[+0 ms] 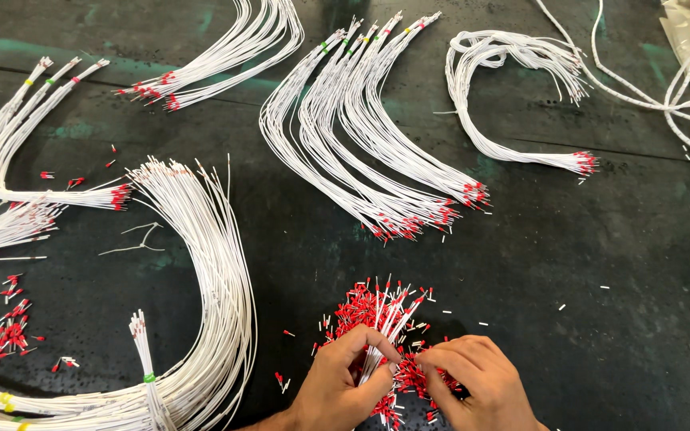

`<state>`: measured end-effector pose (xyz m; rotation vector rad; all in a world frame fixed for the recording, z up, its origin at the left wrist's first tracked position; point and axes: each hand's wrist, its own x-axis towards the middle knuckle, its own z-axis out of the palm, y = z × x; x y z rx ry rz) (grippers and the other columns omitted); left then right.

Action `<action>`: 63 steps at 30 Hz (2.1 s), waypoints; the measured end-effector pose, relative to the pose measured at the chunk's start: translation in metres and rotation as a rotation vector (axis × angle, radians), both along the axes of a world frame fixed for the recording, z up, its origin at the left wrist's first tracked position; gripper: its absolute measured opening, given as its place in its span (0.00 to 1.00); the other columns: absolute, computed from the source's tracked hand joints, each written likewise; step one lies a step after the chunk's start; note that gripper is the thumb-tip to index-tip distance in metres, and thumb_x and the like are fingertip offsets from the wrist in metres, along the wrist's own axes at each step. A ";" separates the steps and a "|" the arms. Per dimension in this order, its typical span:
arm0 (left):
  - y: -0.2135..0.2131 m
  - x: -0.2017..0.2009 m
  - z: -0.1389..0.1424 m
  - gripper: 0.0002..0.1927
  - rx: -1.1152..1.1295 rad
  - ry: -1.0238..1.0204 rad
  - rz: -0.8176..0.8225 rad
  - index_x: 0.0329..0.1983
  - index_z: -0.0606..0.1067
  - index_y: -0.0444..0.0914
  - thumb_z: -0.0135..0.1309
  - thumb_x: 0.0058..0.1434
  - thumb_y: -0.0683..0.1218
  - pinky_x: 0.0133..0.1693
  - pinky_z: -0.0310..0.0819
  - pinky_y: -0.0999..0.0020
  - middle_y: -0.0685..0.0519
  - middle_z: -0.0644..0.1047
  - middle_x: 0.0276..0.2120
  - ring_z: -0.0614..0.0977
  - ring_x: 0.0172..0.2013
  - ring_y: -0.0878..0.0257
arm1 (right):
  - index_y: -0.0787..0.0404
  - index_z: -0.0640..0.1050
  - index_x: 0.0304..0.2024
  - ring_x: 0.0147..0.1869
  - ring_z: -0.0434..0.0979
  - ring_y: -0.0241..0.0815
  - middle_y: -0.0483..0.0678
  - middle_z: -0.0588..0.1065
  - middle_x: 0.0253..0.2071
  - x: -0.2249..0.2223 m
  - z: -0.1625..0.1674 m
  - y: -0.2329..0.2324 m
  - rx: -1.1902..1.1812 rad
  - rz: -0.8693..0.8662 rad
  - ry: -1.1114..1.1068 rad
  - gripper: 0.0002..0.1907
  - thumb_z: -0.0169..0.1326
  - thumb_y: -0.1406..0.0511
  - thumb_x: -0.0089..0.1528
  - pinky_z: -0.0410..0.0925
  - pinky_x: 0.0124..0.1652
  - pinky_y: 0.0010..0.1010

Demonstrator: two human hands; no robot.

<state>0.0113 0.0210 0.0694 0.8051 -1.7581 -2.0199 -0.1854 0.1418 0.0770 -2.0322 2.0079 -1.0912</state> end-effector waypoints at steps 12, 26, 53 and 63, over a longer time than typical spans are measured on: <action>-0.001 0.000 0.002 0.06 0.009 -0.006 -0.012 0.40 0.76 0.36 0.55 0.59 0.39 0.24 0.59 0.76 0.60 0.72 0.21 0.69 0.22 0.76 | 0.55 0.85 0.41 0.41 0.82 0.37 0.41 0.82 0.36 0.000 -0.003 0.000 -0.009 -0.063 0.019 0.14 0.66 0.68 0.52 0.72 0.43 0.31; 0.000 0.002 0.001 0.06 0.029 -0.014 -0.025 0.41 0.76 0.36 0.55 0.60 0.39 0.24 0.59 0.76 0.60 0.72 0.21 0.69 0.22 0.76 | 0.55 0.83 0.39 0.44 0.84 0.38 0.41 0.83 0.39 -0.001 0.000 0.000 -0.049 -0.116 -0.007 0.10 0.64 0.68 0.53 0.72 0.46 0.30; 0.002 0.010 0.012 0.04 0.283 0.208 -0.695 0.40 0.75 0.33 0.50 0.69 0.38 0.48 0.73 0.78 0.54 0.81 0.47 0.80 0.47 0.75 | 0.72 0.85 0.42 0.28 0.71 0.28 0.44 0.77 0.26 -0.013 -0.024 0.023 0.443 0.299 -1.029 0.14 0.57 0.65 0.67 0.66 0.29 0.23; 0.002 0.011 0.062 0.32 0.286 0.030 -0.562 0.67 0.56 0.52 0.56 0.62 0.49 0.45 0.71 0.73 0.53 0.77 0.51 0.77 0.40 0.70 | 0.70 0.81 0.41 0.22 0.63 0.29 0.41 0.69 0.18 -0.041 0.018 0.026 -0.032 -0.130 -1.283 0.17 0.50 0.61 0.68 0.55 0.23 0.23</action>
